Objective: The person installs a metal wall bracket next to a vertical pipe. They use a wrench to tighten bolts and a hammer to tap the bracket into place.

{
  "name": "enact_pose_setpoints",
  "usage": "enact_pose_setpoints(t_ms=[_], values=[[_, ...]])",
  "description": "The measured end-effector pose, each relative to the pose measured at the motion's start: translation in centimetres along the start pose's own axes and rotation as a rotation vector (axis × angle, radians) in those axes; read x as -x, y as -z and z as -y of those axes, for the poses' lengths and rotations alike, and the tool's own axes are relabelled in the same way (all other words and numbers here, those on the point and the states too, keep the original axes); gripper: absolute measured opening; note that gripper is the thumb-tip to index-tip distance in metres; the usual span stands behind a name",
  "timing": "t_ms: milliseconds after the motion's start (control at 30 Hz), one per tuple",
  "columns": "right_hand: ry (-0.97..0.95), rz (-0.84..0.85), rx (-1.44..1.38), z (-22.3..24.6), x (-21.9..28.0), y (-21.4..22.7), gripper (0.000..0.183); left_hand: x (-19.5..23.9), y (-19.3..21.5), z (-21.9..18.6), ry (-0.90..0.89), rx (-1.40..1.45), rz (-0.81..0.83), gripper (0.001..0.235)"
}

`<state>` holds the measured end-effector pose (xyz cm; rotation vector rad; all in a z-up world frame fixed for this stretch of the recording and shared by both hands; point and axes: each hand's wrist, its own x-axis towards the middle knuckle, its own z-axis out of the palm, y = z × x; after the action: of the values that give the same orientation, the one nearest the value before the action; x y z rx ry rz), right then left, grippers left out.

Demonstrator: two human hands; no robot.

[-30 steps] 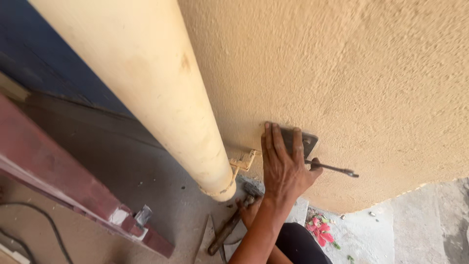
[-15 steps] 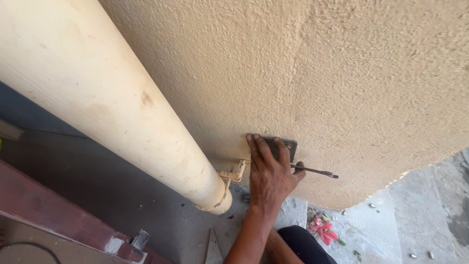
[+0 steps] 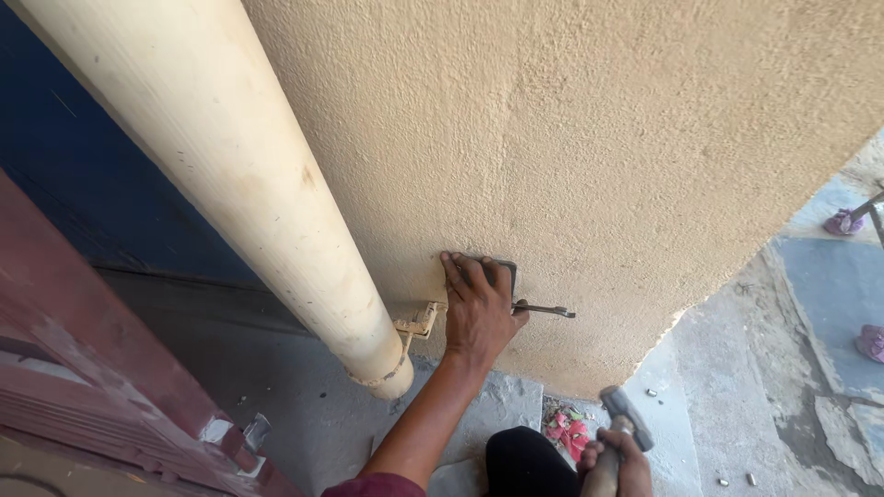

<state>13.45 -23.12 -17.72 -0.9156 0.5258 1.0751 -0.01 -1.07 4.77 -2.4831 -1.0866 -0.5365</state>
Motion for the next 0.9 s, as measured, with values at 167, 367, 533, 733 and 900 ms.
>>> enact_pose_setpoints(t_ms=[167, 367, 533, 733, 900], values=[[0.234, 0.384, 0.055, -0.5, 8.5, -7.1, 0.019, 0.6, -0.6, 0.0, -0.002, 0.017, -0.081, 0.107], [0.141, 0.557, 0.145, -3.1, 11.5, -9.5, 0.026, 0.7, -0.3, 0.6, -0.032, 0.015, -0.092, 0.108], [0.254, 0.155, -0.03, -0.6, 10.7, -6.9, 0.019, 1.2, -1.3, 0.6, -0.033, 0.007, -0.144, 0.106], [0.409, 0.379, 0.115, -0.4, 10.8, -10.5, 0.022, 0.7, -1.2, 1.0, -0.088, 0.016, -0.082, 0.112], [0.508, 0.315, 0.059, 3.9, 11.1, -9.5, 0.022, 0.1, -1.0, 1.2, -0.072, 0.055, -0.089, 0.109]])
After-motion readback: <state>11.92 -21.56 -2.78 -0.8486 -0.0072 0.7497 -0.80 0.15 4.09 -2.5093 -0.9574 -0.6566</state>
